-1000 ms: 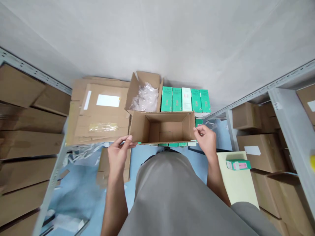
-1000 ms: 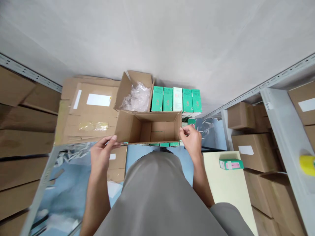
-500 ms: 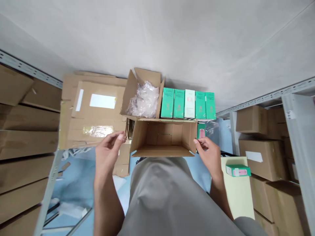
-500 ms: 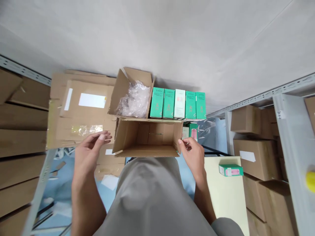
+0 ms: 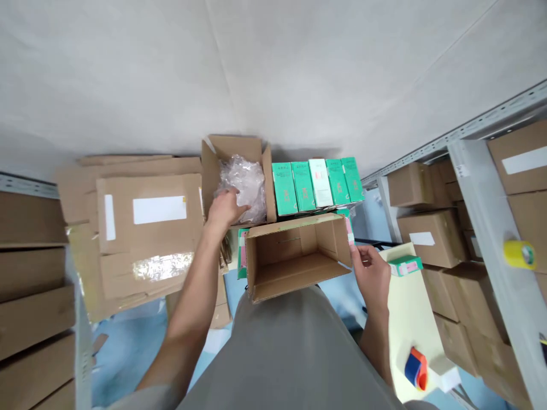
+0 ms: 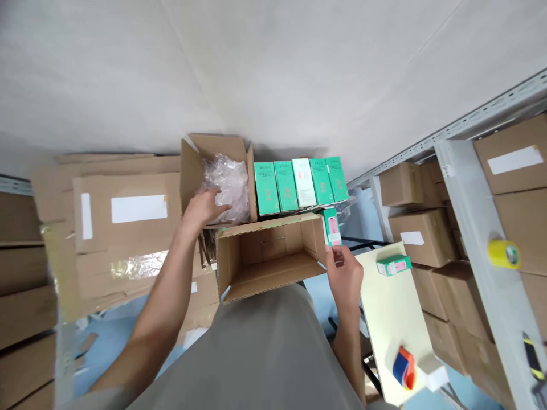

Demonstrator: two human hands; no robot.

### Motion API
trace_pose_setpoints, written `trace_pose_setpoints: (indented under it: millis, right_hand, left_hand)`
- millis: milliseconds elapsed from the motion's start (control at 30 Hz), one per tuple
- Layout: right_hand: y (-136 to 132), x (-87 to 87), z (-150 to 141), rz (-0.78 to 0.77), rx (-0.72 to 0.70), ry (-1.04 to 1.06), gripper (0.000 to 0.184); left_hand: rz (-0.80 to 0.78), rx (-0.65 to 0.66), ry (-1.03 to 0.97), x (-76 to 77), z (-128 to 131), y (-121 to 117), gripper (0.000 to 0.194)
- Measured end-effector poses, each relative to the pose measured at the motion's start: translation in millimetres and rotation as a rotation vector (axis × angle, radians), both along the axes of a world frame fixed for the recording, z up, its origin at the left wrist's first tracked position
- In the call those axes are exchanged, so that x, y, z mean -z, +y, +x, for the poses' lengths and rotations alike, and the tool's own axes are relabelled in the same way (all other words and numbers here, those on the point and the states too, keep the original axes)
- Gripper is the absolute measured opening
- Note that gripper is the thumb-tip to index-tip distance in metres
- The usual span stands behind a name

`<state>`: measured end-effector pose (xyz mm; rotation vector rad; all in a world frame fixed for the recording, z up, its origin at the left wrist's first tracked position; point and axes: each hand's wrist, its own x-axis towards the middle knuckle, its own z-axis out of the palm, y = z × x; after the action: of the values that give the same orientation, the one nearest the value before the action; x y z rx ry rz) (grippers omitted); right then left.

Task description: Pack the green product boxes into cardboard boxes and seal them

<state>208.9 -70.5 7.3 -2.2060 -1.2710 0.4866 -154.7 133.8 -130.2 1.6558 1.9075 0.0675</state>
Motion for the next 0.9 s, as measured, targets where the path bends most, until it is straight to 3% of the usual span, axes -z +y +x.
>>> trace_pose_setpoints:
  millis: [100,200,333,467,600,733,833,900]
  right_hand:
    - [-6,-3.3,-7,0.007,0.047,-0.03,0.06]
    - [-11,-5.2,-12,0.016,0.071,-0.037,0.062]
    - [-11,-7.5,-13,0.02,0.037,-0.035,0.058]
    - [-7,-9.0,-6,0.04,-0.007,-0.023,0.054]
    - [1,-9.4,2,0.072,-0.057,0.033,0.048]
    - [16,-17.5,2,0.134,-0.148,0.129,0.039]
    - [31,-29.1,-3,0.211,-0.275,0.324,0.034]
    - [41,-35.9,-8,0.256,-0.398,0.51,0.044]
  left_hand:
    - [-0.146,0.091,0.096,7.6,15,27,0.093]
    - [-0.117,0.058,0.11,13.1,28,48,0.11]
    - [-0.133,0.116,0.073,10.6,35,64,0.089]
    - [-0.052,0.044,0.038,-8.6,25,56,0.073]
    - [0.176,-0.02,-0.219,-45.7,5,24,0.055]
    - [0.471,-0.111,-0.693,-106.4,-9,-28,0.043]
    - [0.478,0.006,-0.879,-155.2,-5,-70,0.032]
    - [0.397,0.135,-0.931,-177.1,3,-94,0.025]
